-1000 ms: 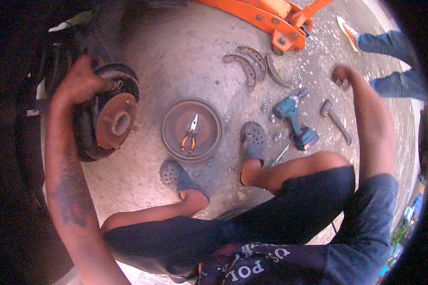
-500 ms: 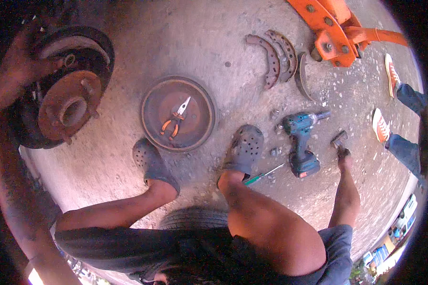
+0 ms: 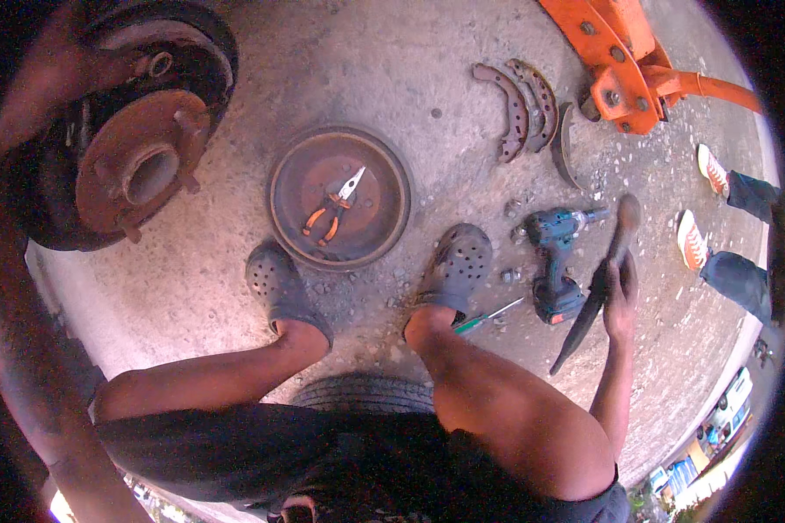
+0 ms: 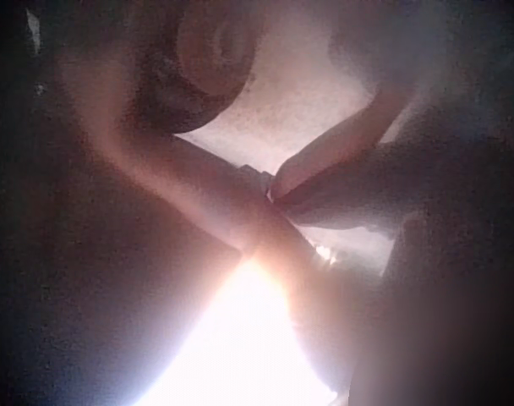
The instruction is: The person is working on a car's brake assembly, using pliers and a screwdriver to adjust and secure brake components. The person manipulates brake shoes and related parts while seated on the ground.
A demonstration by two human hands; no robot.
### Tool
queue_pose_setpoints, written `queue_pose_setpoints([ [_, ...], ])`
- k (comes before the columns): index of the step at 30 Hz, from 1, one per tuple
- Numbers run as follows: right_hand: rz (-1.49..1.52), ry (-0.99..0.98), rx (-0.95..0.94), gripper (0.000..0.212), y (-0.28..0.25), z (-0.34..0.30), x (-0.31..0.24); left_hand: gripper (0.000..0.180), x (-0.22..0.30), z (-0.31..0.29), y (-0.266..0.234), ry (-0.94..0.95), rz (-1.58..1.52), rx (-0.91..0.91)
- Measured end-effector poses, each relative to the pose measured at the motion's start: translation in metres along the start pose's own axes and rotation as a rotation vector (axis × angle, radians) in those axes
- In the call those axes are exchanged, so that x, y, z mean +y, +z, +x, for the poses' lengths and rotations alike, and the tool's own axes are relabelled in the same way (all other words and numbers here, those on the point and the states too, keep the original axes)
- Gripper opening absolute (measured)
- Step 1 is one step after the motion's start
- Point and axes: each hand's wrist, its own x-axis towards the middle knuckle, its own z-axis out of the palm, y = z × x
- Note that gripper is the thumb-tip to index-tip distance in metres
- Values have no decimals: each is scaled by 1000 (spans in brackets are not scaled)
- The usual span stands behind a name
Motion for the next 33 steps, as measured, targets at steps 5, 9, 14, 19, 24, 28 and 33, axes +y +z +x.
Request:
queue_pose_setpoints([
  [5, 316, 182, -176, 33, 99, 30, -72, 86, 9, -9, 6, 29, -2, 1],
  [9, 231, 263, -299, 37, 176, 74, -87, 86, 16, -21, 11, 70, -5, 2],
  [14, 112, 33, -355, 41, 207, 90, -79, 85, 22, -35, 19, 107, -17, -9],
  [19, 102, 37, -310, 45, 218, 103, -71, 85, 30, -40, 23, 141, -32, -16],
  [24, 20, -75, -332, 51, 228, 126, -59, 84, 35, -46, 28, 165, -35, -21],
  [28, -2, -35, -312, 58, 224, 135, -42, 83, 39, -51, 33, 174, -42, -28],
  [33, -97, -151, -165, 42, 230, 140, -37, 83, 44, -55, 35, 190, -49, -26],
])
